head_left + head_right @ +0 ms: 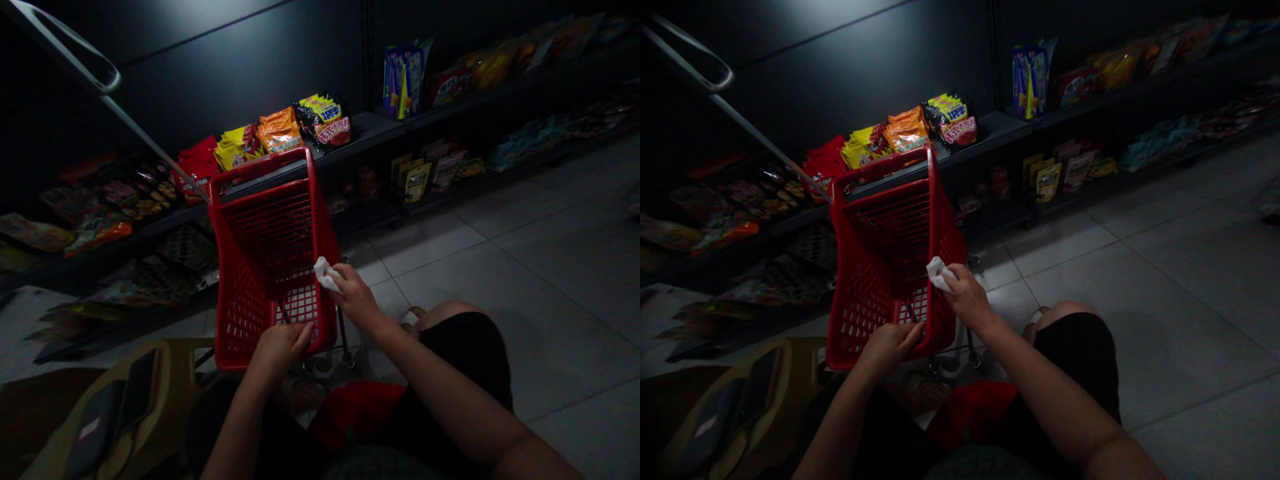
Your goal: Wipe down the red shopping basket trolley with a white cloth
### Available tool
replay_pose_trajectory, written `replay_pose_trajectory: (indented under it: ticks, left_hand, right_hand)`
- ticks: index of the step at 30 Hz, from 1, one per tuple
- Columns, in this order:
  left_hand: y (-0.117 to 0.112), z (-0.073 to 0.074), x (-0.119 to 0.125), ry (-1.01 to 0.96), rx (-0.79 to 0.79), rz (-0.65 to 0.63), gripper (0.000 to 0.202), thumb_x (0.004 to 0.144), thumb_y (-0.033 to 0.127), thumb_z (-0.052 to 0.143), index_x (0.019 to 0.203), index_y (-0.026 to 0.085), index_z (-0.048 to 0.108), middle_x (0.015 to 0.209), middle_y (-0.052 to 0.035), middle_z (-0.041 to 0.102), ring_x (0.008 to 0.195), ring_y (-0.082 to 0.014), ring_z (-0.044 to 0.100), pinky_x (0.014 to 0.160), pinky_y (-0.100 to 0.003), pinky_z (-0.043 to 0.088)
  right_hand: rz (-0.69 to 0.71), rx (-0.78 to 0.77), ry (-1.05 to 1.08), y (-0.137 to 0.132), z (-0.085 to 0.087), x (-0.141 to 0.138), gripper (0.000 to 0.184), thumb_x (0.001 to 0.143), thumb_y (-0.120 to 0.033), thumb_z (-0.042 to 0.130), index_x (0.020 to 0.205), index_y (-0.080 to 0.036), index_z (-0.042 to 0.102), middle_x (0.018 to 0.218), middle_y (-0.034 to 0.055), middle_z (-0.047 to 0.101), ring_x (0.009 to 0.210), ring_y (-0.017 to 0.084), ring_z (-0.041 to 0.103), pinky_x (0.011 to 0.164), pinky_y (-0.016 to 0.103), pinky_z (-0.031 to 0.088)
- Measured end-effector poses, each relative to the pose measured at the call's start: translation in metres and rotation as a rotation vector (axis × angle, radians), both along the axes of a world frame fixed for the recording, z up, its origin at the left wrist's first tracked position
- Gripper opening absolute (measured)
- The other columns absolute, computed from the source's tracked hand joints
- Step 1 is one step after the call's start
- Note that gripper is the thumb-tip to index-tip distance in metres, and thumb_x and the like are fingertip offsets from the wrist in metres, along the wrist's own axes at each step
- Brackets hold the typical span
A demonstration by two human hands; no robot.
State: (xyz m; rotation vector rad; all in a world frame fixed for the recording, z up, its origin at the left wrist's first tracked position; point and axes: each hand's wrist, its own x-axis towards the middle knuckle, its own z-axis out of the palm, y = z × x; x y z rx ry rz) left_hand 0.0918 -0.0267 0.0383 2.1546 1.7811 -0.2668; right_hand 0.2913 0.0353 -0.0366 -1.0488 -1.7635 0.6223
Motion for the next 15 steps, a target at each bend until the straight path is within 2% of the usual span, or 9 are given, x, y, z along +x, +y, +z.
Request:
replay_pose_trajectory:
  ticks: [2,4,6,11,13,15]
  left_hand:
    - [0.000,0.001,0.003,0.022,0.007,-0.007,0.053,0.101,0.048,0.030,0.085,0.024,0.075,0.077,-0.0061,0.076,0.075,-0.0193,0.070,0.062,-0.027,0.032]
    - [0.001,0.001,0.005,0.033,0.013,-0.012,0.053,0.101,0.048,0.030,0.087,0.024,0.075,0.079,-0.0064,0.076,0.079,-0.0197,0.070,0.063,-0.027,0.033]
    - [0.001,0.000,0.006,0.035,0.012,-0.012,0.055,0.102,0.049,0.029,0.086,0.024,0.075,0.079,-0.0066,0.076,0.079,-0.0196,0.070,0.063,-0.027,0.033]
    - [0.000,-0.002,0.005,0.010,0.014,-0.013,0.055,0.102,0.048,0.030,0.083,0.023,0.075,0.078,-0.0066,0.076,0.075,-0.0198,0.069,0.062,-0.028,0.031]
    - [-0.001,-0.002,0.006,0.010,0.027,-0.025,0.054,0.102,0.046,0.030,0.082,0.023,0.074,0.079,-0.0070,0.076,0.075,-0.0206,0.070,0.062,-0.028,0.030]
    - [-0.002,-0.001,0.008,0.018,0.047,-0.040,0.053,0.102,0.045,0.031,0.081,0.022,0.074,0.080,-0.0077,0.077,0.077,-0.0217,0.070,0.062,-0.029,0.030]
  right_hand:
    - [-0.058,-0.004,0.017,0.031,0.002,-0.003,0.030,0.093,-0.028,0.057,0.121,-0.027,0.067,0.124,0.0086,0.056,0.113,0.024,0.056,0.100,0.039,0.048]
    - [-0.085,-0.004,0.059,0.039,0.000,-0.007,0.030,0.093,-0.027,0.056,0.122,-0.026,0.067,0.121,0.0085,0.056,0.112,0.023,0.056,0.101,0.039,0.048]
    - [-0.096,0.001,0.094,0.020,-0.005,-0.011,0.033,0.093,-0.025,0.054,0.125,-0.025,0.065,0.120,0.0091,0.055,0.113,0.023,0.055,0.102,0.039,0.047]
    - [0.019,-0.019,0.125,-0.068,-0.022,-0.009,0.035,0.093,-0.028,0.056,0.127,-0.026,0.062,0.125,0.0104,0.052,0.116,0.025,0.054,0.099,0.041,0.048]
    - [0.045,-0.016,0.144,-0.078,-0.024,-0.008,0.032,0.094,-0.030,0.056,0.125,-0.027,0.063,0.125,0.0104,0.051,0.116,0.025,0.054,0.099,0.041,0.048]
    - [0.050,-0.001,0.167,-0.071,-0.023,-0.008,0.028,0.096,-0.031,0.054,0.122,-0.026,0.064,0.125,0.0102,0.051,0.116,0.025,0.054,0.100,0.040,0.047]
